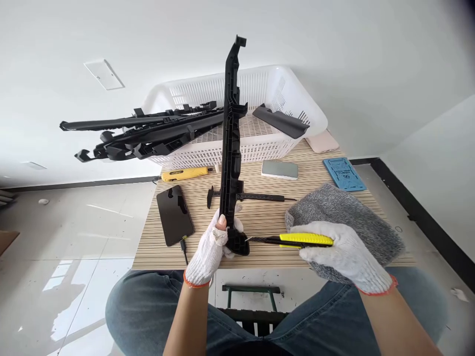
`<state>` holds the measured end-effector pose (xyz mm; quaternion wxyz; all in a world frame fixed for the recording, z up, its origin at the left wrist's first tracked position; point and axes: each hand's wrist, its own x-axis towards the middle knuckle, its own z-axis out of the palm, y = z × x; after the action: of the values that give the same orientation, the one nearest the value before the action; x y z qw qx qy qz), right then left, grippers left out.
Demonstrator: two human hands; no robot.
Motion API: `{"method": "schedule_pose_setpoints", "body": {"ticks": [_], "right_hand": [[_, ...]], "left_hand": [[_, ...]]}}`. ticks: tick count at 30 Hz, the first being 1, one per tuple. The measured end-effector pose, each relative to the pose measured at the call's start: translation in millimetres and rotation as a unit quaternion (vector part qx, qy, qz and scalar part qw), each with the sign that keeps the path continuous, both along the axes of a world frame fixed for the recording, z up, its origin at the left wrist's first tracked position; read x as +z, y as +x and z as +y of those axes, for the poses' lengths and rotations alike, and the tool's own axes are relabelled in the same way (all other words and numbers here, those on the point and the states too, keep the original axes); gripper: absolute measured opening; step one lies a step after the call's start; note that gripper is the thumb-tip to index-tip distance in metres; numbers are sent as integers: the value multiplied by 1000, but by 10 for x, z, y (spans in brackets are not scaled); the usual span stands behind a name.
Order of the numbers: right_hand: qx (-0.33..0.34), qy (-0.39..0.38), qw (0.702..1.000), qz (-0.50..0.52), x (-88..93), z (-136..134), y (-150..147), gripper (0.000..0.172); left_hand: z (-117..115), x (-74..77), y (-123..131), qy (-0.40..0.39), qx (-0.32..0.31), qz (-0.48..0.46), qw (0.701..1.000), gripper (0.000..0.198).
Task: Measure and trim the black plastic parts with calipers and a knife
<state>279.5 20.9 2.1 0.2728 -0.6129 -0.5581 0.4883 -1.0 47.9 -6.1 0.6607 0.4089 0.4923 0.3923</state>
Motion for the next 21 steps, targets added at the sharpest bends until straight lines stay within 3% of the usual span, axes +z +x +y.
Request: {"method": "schedule_pose_setpoints", "body": {"ticks": [2, 6, 15, 21], "right_hand": [[34, 7, 999, -8, 35, -11, 4, 37], [33, 79, 994, -74, 61, -39, 0, 34], [52, 136, 980, -135, -56, -92, 30, 35], [67, 163, 971, -161, -107, -99, 40, 38]], "left_hand": [[5, 4, -1, -2, 0, 1, 1000, 73], [-8, -7, 13, -2, 10, 7, 1000, 72], [-13, -79, 40, -9, 70, 50, 996, 68], [-27, -83, -10, 62, 33, 80, 994, 54]]}}
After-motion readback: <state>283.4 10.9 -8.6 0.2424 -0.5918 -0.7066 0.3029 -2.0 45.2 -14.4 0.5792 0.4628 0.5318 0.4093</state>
